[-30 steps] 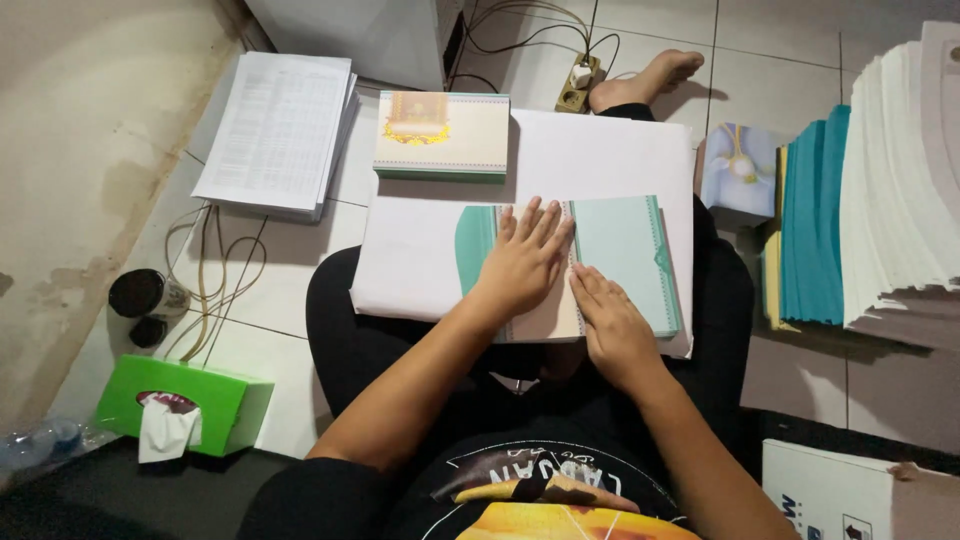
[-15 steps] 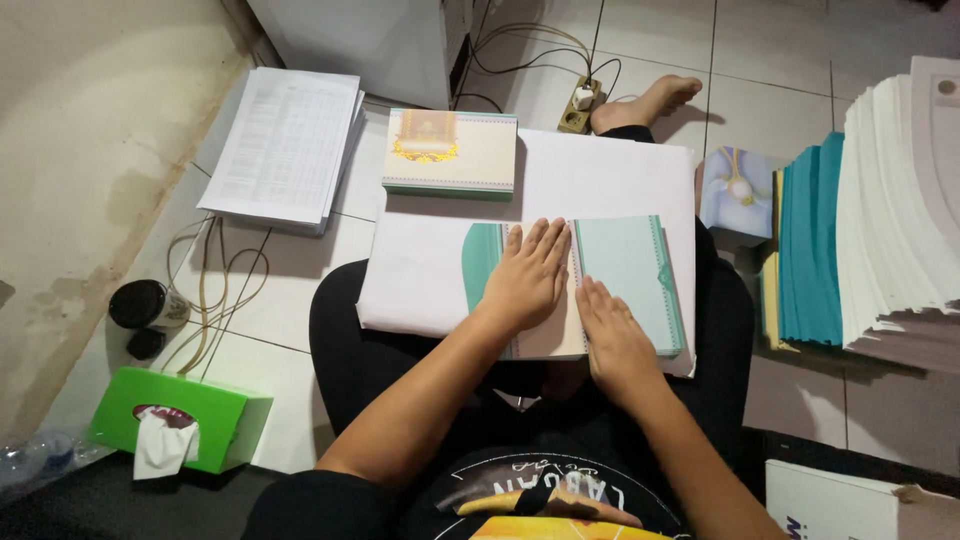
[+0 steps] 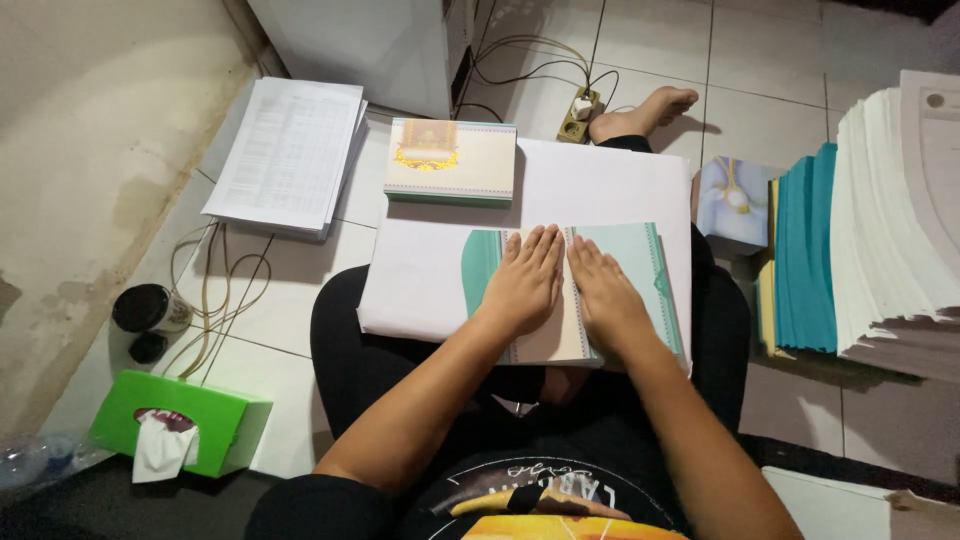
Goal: Folding invitation cards and inserting them into decorative paper sleeves
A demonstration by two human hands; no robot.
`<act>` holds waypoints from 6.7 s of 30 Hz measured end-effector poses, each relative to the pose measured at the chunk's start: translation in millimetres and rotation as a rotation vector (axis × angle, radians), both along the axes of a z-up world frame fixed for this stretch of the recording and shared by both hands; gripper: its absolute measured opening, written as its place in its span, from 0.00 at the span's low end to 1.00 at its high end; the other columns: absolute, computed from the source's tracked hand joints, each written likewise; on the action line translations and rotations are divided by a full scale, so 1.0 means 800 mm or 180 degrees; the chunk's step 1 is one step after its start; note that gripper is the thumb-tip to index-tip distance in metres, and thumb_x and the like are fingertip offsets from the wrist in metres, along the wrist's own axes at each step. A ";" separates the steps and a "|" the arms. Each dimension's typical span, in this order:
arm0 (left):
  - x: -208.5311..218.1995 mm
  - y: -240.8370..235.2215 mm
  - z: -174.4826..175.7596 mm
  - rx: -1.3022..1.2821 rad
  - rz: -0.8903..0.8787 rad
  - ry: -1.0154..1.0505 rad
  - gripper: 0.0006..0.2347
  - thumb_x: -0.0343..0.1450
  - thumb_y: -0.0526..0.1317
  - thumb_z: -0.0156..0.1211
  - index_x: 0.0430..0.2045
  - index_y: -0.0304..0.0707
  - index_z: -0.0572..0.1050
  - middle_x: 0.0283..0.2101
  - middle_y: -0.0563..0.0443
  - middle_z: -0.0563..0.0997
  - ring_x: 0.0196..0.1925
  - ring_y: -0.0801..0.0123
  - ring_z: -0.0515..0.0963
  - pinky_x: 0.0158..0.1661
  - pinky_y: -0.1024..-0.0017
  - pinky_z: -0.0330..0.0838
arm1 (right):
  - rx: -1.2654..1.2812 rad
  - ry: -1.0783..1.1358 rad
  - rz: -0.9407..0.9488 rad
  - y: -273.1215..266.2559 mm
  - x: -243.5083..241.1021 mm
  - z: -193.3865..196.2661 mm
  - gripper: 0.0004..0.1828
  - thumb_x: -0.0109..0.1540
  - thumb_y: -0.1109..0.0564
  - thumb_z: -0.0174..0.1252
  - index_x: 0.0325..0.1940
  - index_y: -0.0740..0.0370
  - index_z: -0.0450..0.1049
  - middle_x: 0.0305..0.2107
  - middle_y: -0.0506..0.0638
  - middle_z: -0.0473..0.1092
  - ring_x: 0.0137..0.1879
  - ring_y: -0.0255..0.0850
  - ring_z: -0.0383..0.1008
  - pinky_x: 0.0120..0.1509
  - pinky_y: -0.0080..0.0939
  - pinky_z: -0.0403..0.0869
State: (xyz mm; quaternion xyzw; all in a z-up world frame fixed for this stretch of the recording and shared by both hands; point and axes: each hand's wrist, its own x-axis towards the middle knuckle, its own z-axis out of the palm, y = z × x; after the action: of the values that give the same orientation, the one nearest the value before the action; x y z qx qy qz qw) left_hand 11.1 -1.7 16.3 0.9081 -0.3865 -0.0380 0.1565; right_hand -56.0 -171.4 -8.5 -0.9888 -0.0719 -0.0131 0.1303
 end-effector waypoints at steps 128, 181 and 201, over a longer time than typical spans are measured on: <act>-0.020 0.022 -0.027 -0.0552 0.0595 -0.0450 0.25 0.73 0.41 0.40 0.67 0.31 0.62 0.71 0.29 0.61 0.76 0.38 0.55 0.70 0.40 0.41 | -0.0509 -0.0041 0.0103 0.024 0.033 -0.024 0.34 0.71 0.46 0.35 0.80 0.58 0.48 0.77 0.54 0.46 0.81 0.48 0.44 0.81 0.53 0.44; 0.018 0.141 0.091 -0.3885 0.1675 0.0809 0.07 0.76 0.36 0.55 0.45 0.40 0.77 0.33 0.51 0.82 0.36 0.74 0.79 0.41 0.71 0.76 | 0.2998 -0.0025 -0.1169 0.057 0.045 0.090 0.09 0.66 0.62 0.58 0.51 0.59 0.75 0.28 0.44 0.71 0.33 0.32 0.71 0.36 0.33 0.72; 0.185 0.176 -0.041 -0.1280 0.1815 -0.0300 0.42 0.63 0.61 0.74 0.65 0.31 0.65 0.70 0.29 0.61 0.74 0.43 0.61 0.68 0.35 0.45 | 0.2038 -0.0594 -0.0839 0.053 0.254 -0.059 0.29 0.68 0.49 0.62 0.66 0.73 0.68 0.45 0.61 0.67 0.43 0.50 0.76 0.47 0.46 0.76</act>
State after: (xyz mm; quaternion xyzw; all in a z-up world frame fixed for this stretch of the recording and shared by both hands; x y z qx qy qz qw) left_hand 159.3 138.8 -16.6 0.9313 -0.1239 0.1260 0.3185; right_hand 147.6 -128.7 -56.0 -0.8931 0.0524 -0.1419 0.4236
